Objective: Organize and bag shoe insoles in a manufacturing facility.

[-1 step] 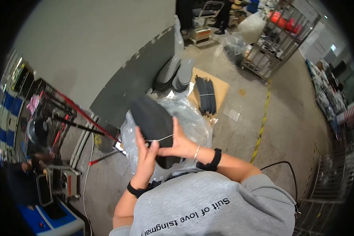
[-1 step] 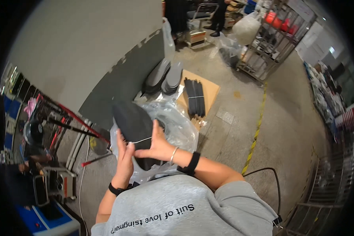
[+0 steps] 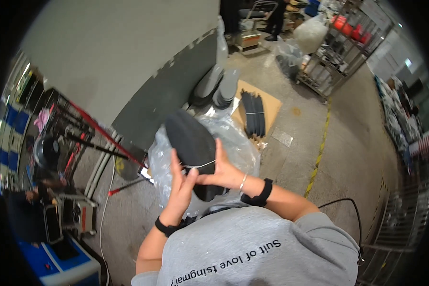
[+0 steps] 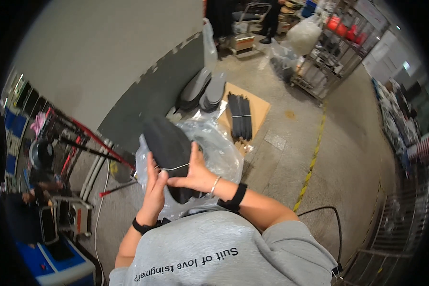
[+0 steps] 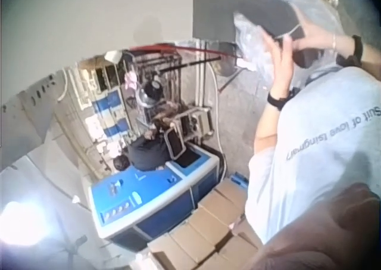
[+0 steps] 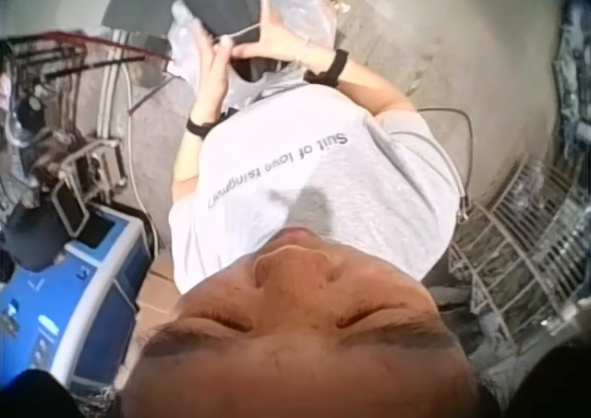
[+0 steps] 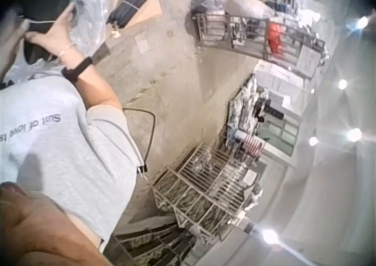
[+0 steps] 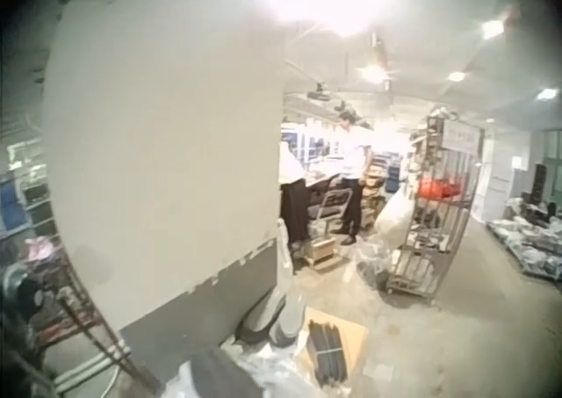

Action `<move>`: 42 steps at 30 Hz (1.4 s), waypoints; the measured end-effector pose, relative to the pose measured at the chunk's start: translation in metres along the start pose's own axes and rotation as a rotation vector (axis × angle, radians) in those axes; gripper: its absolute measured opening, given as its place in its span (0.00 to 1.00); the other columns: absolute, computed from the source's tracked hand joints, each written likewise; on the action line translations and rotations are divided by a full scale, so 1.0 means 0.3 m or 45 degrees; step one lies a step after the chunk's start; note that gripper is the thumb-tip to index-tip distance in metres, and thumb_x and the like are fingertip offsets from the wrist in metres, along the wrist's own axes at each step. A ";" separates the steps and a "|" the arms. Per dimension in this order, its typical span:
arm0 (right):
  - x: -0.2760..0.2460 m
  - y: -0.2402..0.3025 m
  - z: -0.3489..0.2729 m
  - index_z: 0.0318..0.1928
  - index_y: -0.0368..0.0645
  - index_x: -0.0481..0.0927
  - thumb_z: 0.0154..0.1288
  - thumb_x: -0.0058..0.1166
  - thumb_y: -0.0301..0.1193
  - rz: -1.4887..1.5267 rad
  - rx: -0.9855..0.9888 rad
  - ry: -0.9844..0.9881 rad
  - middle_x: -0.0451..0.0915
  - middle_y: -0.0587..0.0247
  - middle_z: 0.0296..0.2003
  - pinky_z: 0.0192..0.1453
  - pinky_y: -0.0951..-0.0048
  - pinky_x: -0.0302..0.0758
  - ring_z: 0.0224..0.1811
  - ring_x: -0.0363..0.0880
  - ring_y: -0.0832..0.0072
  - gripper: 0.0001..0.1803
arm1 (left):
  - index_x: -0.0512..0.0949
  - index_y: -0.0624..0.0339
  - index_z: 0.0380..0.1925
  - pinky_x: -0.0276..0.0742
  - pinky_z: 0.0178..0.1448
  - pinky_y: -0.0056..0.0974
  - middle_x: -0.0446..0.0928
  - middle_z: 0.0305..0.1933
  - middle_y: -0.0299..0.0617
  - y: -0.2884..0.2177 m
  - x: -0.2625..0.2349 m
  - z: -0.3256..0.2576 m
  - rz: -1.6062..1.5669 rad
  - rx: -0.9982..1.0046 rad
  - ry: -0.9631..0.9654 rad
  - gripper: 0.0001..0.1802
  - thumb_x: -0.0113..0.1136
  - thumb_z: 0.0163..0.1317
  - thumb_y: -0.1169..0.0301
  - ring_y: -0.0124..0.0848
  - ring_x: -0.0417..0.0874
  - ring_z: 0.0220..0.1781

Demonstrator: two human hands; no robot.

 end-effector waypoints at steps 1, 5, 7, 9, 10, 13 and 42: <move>-0.011 -0.036 -0.006 0.59 0.23 0.29 0.36 0.67 0.48 0.106 -0.011 -0.022 0.43 0.31 0.59 0.67 0.61 0.44 0.64 0.42 0.47 0.68 | 0.36 0.65 0.63 0.48 0.65 0.40 0.45 0.65 0.54 0.014 0.005 0.000 -0.076 -0.016 0.074 0.40 0.47 0.62 0.61 0.40 0.51 0.65; -0.120 0.007 -0.003 0.63 0.37 0.33 0.45 0.62 0.34 0.948 0.377 -0.057 0.61 0.46 0.54 0.55 0.69 0.66 0.52 0.66 0.64 0.55 | 0.45 0.61 0.63 0.56 0.60 0.41 0.51 0.62 0.53 0.059 -0.059 0.023 0.183 -0.052 0.179 0.42 0.56 0.54 0.59 0.42 0.57 0.61; -0.183 -0.029 -0.012 0.64 0.38 0.40 0.46 0.60 0.35 1.075 0.411 -0.049 0.64 0.51 0.52 0.54 0.71 0.67 0.51 0.68 0.68 0.50 | 0.48 0.61 0.62 0.57 0.60 0.44 0.50 0.61 0.55 0.072 -0.085 0.011 0.671 0.074 0.101 0.45 0.61 0.49 0.59 0.46 0.57 0.61; -0.229 -0.045 -0.031 0.64 0.39 0.43 0.46 0.59 0.35 1.078 0.433 -0.039 0.65 0.53 0.52 0.54 0.72 0.67 0.51 0.68 0.70 0.49 | 0.48 0.61 0.61 0.58 0.59 0.50 0.48 0.61 0.60 0.119 -0.105 -0.013 1.448 -0.160 -0.082 0.52 0.68 0.39 0.59 0.55 0.56 0.60; -0.246 -0.058 -0.051 0.64 0.40 0.46 0.46 0.59 0.37 1.029 0.410 -0.038 0.66 0.55 0.51 0.54 0.73 0.67 0.50 0.69 0.71 0.48 | 0.48 0.61 0.61 0.58 0.59 0.50 0.48 0.61 0.60 0.137 -0.105 -0.022 1.447 -0.168 -0.085 0.52 0.68 0.39 0.59 0.55 0.56 0.60; -0.280 -0.062 -0.095 0.63 0.41 0.49 0.44 0.59 0.41 0.976 0.430 0.034 0.67 0.57 0.51 0.53 0.74 0.68 0.49 0.69 0.73 0.48 | 0.44 0.61 0.62 0.59 0.56 0.56 0.47 0.61 0.61 0.217 -0.109 -0.038 1.653 -0.384 -0.093 0.57 0.70 0.34 0.64 0.61 0.55 0.59; -0.396 -0.140 -0.290 0.50 0.39 0.67 0.51 0.53 0.41 1.082 0.426 -0.597 0.74 0.62 0.39 0.47 0.73 0.72 0.40 0.74 0.74 0.27 | 0.78 0.64 0.29 0.71 0.40 0.39 0.76 0.30 0.55 0.364 -0.428 -0.101 0.841 -0.632 0.131 0.12 0.47 0.47 0.73 0.45 0.78 0.35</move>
Point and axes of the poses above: each hand's wrist, its own z-axis towards the middle knuckle, its own x-axis out of the palm, y = z × x, the point moved 1 cm from there along z, towards the middle knuckle
